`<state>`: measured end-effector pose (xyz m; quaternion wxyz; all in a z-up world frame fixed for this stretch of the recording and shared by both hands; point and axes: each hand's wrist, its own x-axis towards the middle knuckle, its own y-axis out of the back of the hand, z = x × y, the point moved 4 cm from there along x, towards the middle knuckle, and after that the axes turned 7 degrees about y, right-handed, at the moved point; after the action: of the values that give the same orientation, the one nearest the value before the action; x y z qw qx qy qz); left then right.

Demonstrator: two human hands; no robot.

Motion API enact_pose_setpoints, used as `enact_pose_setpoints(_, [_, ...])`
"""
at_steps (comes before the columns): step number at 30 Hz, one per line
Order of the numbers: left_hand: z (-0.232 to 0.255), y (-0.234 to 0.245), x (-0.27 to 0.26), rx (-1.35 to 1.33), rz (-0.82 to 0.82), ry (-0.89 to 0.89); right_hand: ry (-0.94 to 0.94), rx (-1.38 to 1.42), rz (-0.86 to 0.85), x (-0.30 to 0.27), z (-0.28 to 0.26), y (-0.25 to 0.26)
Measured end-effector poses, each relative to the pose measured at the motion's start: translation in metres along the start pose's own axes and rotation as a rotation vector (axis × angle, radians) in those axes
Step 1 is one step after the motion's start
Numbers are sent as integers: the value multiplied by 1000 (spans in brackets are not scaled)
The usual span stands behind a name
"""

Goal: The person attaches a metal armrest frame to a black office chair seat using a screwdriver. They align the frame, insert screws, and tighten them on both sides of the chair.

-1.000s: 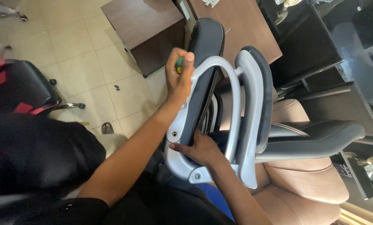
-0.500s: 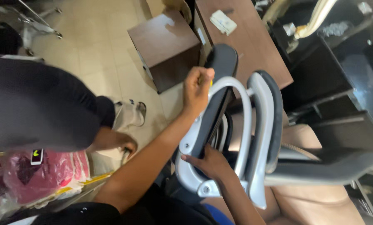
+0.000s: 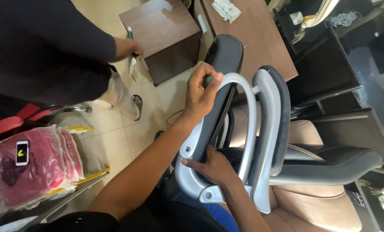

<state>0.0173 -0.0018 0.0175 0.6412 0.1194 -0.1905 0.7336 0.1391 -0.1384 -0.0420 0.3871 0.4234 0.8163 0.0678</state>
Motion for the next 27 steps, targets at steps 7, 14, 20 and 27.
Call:
enact_pose_setpoints(7, [-43,-9,27,-392,-513,342,6,-10,-4,4,2,2])
enact_pose_setpoints(14, [-16,-10,13,55,-194,96,62,38,6,1,-1,0])
enact_pose_setpoints(20, [-23,-8,2,-188,-21,289,45,36,19,0,-2,0])
enact_pose_setpoints(27, [-36,5,33,-378,-346,239,53,89,25,1,1,-2])
